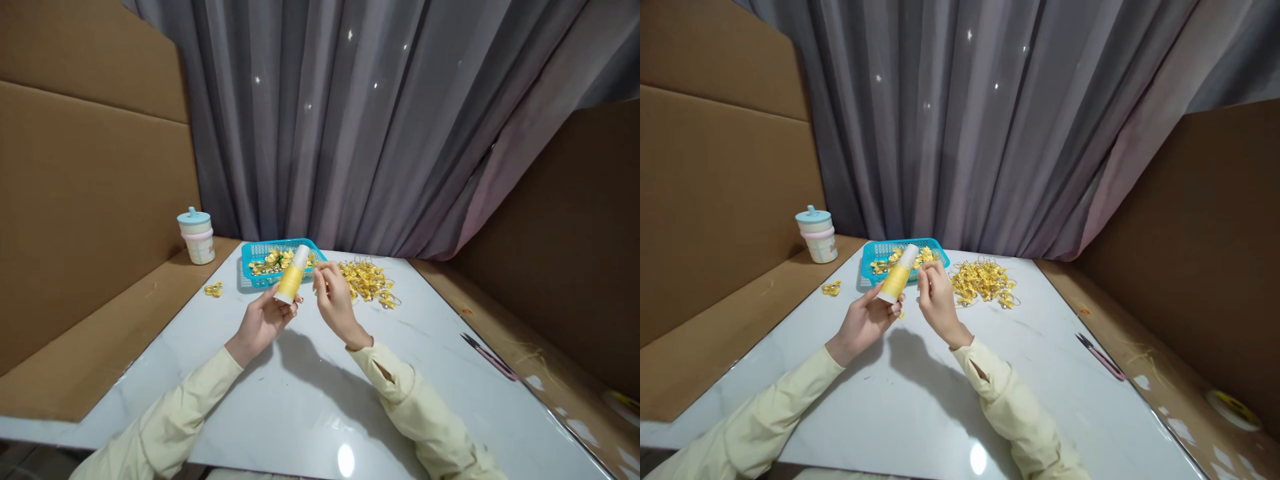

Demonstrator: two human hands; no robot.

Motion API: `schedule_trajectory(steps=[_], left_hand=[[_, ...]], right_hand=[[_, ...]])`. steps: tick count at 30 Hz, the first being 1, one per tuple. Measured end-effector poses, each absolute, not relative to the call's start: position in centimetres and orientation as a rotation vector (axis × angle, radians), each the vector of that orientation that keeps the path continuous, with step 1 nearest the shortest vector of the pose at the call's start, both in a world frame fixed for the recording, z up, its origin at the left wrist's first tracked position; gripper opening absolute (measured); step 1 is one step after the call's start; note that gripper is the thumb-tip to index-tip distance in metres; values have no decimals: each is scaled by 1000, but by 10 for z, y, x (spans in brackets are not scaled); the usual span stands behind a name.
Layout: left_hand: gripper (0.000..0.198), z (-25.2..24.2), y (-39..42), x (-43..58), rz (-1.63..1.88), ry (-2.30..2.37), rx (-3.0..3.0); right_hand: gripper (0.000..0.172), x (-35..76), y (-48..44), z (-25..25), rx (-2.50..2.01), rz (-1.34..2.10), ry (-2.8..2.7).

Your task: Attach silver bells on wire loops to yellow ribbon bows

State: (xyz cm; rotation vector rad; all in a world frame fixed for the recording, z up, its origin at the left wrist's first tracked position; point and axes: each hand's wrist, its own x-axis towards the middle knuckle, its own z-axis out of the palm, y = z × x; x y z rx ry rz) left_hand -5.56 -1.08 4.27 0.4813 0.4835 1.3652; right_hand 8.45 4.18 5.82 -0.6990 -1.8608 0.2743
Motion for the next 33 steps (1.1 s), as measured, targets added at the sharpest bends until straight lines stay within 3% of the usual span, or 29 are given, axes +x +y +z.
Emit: schedule_trajectory(steps=[8, 16, 26, 33], left_hand=[[26, 37, -8, -61, 1275, 354, 425], [27, 37, -8, -64, 1296, 285, 489], [26, 26, -10, -62, 1106, 316, 719], [26, 23, -12, -65, 725, 470, 966]], right_hand=[[22, 79, 34, 43, -479, 140, -1963], [29, 80, 41, 44, -484, 420, -2038], [20, 75, 58, 16, -554, 631, -1941], [36, 79, 69, 23, -566, 1104, -1890]])
